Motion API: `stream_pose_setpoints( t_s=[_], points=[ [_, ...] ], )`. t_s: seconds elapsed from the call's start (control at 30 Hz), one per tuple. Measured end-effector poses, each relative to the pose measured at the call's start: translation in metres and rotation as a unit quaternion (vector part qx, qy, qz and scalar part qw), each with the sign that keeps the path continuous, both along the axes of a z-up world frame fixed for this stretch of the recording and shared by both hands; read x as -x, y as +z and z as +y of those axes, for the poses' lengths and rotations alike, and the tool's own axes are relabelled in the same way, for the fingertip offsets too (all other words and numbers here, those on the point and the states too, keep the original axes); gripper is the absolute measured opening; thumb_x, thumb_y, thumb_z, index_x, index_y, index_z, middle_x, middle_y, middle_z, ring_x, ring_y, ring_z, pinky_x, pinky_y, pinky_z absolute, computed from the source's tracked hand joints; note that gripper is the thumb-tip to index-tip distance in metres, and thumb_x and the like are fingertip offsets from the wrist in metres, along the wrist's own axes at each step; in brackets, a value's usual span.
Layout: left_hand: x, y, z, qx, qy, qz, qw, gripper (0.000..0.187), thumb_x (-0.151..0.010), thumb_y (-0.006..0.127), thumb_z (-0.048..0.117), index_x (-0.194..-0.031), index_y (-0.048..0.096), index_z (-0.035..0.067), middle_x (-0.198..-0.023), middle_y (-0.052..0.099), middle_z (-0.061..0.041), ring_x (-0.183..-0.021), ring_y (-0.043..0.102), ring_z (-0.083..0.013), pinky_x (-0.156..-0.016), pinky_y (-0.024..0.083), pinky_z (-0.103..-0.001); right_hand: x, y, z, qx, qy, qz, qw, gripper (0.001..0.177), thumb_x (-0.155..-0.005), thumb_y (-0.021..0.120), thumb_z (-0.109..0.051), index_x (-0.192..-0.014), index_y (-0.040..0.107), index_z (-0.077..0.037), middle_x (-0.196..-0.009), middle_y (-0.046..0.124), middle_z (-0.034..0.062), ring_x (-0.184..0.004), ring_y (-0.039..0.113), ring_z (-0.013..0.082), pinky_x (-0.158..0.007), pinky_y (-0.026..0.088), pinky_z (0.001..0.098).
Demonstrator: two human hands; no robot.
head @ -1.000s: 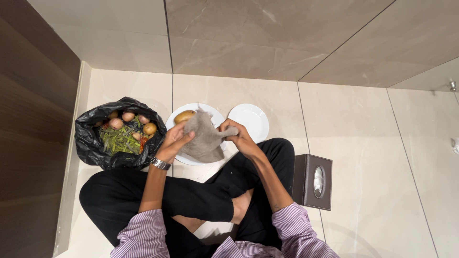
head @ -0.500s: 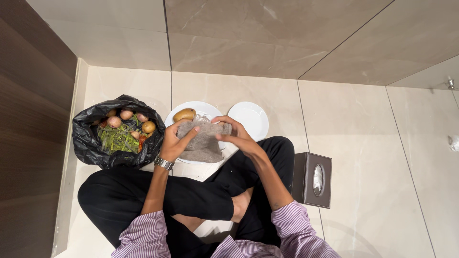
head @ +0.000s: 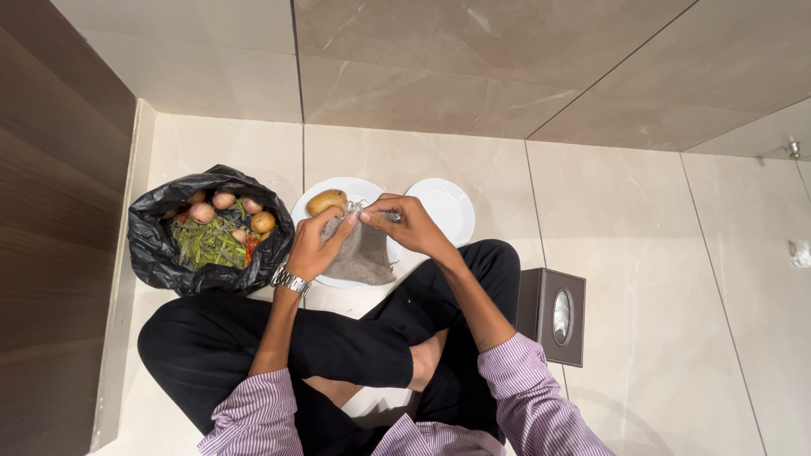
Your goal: The person sits on the floor and wipes potatoes with a cloth, placing them on a white plate. They occasionally use a tissue to wipe their hands before continuing to wipe more potatoes from a black bag.
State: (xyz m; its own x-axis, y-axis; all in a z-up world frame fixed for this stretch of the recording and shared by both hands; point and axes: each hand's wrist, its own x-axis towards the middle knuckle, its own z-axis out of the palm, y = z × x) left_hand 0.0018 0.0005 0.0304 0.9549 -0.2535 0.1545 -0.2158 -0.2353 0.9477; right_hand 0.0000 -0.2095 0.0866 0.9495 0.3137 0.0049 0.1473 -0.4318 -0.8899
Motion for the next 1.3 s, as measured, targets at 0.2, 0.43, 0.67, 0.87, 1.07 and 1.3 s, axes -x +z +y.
stream_pose_setpoints(
  t_s=[0.2, 0.43, 0.67, 0.87, 1.07, 1.3],
  points=[
    [-0.008, -0.010, 0.001, 0.014, 0.031, -0.028, 0.999, 0.033, -0.097, 0.072, 0.029, -0.086, 0.066, -0.002, -0.068, 0.062, -0.012, -0.060, 0.057, -0.0156, -0.058, 0.046, -0.033, -0.004, 0.006, 0.011, 0.072, 0.004, -0.029, 0.997, 0.025, -0.094, 0.071, -0.027, -0.104, 0.079, -0.005, -0.094, 0.073, 0.0070, -0.080, 0.067, 0.0189, -0.073, 0.054, 0.0339],
    [-0.021, -0.028, -0.004, 0.001, 0.093, -0.065, 0.994, 0.014, -0.083, 0.074, 0.011, -0.085, 0.070, -0.002, -0.077, 0.070, -0.013, -0.066, 0.066, -0.0214, -0.062, 0.052, -0.034, -0.006, -0.022, 0.029, 0.215, 0.018, -0.263, 0.940, 0.011, -0.092, 0.073, -0.013, -0.096, 0.079, -0.004, -0.086, 0.071, 0.0071, -0.079, 0.062, 0.0240, -0.083, 0.049, 0.0387],
    [-0.025, -0.055, -0.011, 0.024, 0.134, -0.126, 0.983, 0.012, -0.086, 0.071, 0.007, -0.086, 0.067, -0.004, -0.083, 0.070, -0.015, -0.070, 0.069, -0.0263, -0.067, 0.054, -0.036, -0.007, -0.044, 0.028, 0.210, 0.008, -0.354, 0.911, 0.020, -0.078, 0.074, -0.003, -0.097, 0.080, -0.004, -0.087, 0.070, 0.0063, -0.082, 0.060, 0.0223, -0.094, 0.049, 0.0382],
    [-0.042, -0.076, 0.024, 0.312, 0.075, 0.168, 0.932, 0.015, -0.098, 0.069, 0.021, -0.105, 0.069, 0.007, -0.106, 0.071, -0.006, -0.102, 0.066, -0.0182, -0.090, 0.056, -0.036, -0.019, -0.071, 0.002, 0.081, -0.042, -0.187, 0.978, 0.053, -0.086, 0.085, -0.023, -0.127, 0.060, -0.001, -0.115, 0.068, 0.0122, -0.108, 0.060, 0.0265, -0.096, 0.048, 0.0435],
    [-0.041, -0.069, 0.036, 0.545, -0.025, 0.216, 0.810, 0.050, -0.102, 0.068, 0.032, -0.141, 0.051, 0.007, -0.141, 0.053, -0.007, -0.132, 0.050, -0.0198, -0.112, 0.046, -0.041, -0.005, -0.129, -0.021, -0.131, 0.107, 0.133, 0.977, 0.043, -0.095, 0.075, -0.020, -0.131, 0.060, -0.002, -0.104, 0.073, 0.0089, -0.098, 0.068, 0.0183, -0.096, 0.052, 0.0393],
    [-0.034, -0.085, 0.011, 0.044, 0.030, 0.290, 0.956, 0.093, -0.096, 0.078, 0.035, -0.161, 0.016, 0.008, -0.163, 0.025, -0.025, -0.151, 0.025, -0.0323, -0.115, 0.033, -0.045, 0.020, -0.144, -0.026, -0.287, -0.065, 0.181, 0.939, 0.031, -0.098, 0.068, -0.015, -0.124, 0.057, -0.002, -0.101, 0.068, 0.0080, -0.091, 0.068, 0.0176, -0.081, 0.055, 0.0341]
  ],
)
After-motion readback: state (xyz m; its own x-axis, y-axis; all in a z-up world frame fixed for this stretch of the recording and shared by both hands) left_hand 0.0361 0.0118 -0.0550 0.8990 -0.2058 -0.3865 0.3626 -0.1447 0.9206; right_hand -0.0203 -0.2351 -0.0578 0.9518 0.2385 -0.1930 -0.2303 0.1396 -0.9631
